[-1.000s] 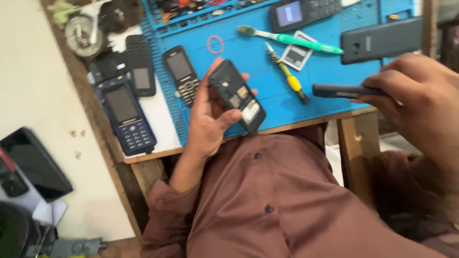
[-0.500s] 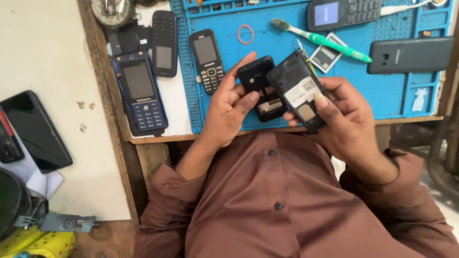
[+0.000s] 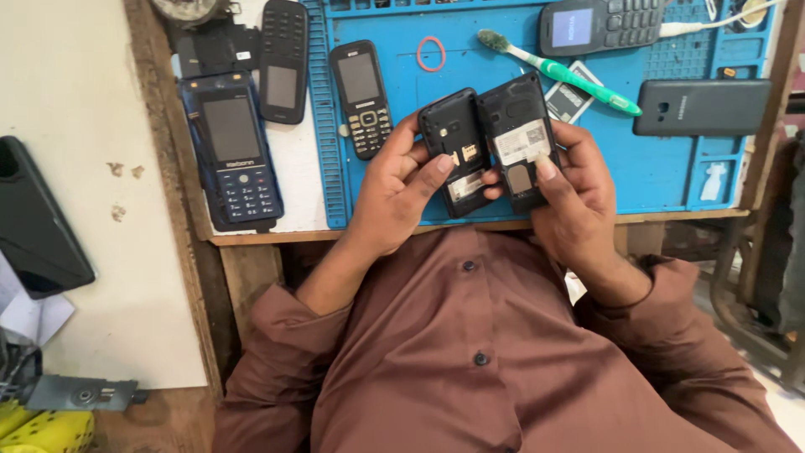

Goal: The person cleans a black feature phone using a toothbrush, then removes the back cover and battery. They reassemble the phone and press the keypad buttons repeatedly.

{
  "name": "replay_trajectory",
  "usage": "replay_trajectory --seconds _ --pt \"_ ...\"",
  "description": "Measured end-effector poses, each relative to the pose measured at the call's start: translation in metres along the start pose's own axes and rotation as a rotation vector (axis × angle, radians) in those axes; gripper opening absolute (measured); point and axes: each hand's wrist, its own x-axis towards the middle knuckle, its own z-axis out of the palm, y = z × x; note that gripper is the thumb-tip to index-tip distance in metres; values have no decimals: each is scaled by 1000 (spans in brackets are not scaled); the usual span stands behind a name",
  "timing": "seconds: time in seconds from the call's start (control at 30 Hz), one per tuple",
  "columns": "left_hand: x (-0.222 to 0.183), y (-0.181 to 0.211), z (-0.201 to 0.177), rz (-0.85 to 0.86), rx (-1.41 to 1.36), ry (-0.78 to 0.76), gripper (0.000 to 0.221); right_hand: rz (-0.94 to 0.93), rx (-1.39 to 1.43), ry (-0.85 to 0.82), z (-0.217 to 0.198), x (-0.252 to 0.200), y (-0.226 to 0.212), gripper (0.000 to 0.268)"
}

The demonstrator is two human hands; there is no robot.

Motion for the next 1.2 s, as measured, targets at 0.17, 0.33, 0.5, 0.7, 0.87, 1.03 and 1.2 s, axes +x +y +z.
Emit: replay_trajectory --seconds 0.17,0.33,0.5,0.7,0.87,1.03,1.2 --pt "0 6 2 32 13 -30 59 17 21 -51 -7 3 1 43" --pt "0 10 3 56 76 -34 59 22 51 -88 -11 4 0 49" --pt "-1 11 8 54 52 33 55 14 55 -145 -14 5 -1 54" --pt "-8 18 3 293 333 191 47 23 77 -212 -19 7 -3 64" --pt "-7 27 -12 348 375 279 45 25 93 -252 -19 9 -5 68" --pt "-6 20 -15 377 416 295 43 31 82 -267 -20 9 -6 70" --pt "-7 17 -15 395 453 268 44 21 47 -289 -16 11 -9 67"
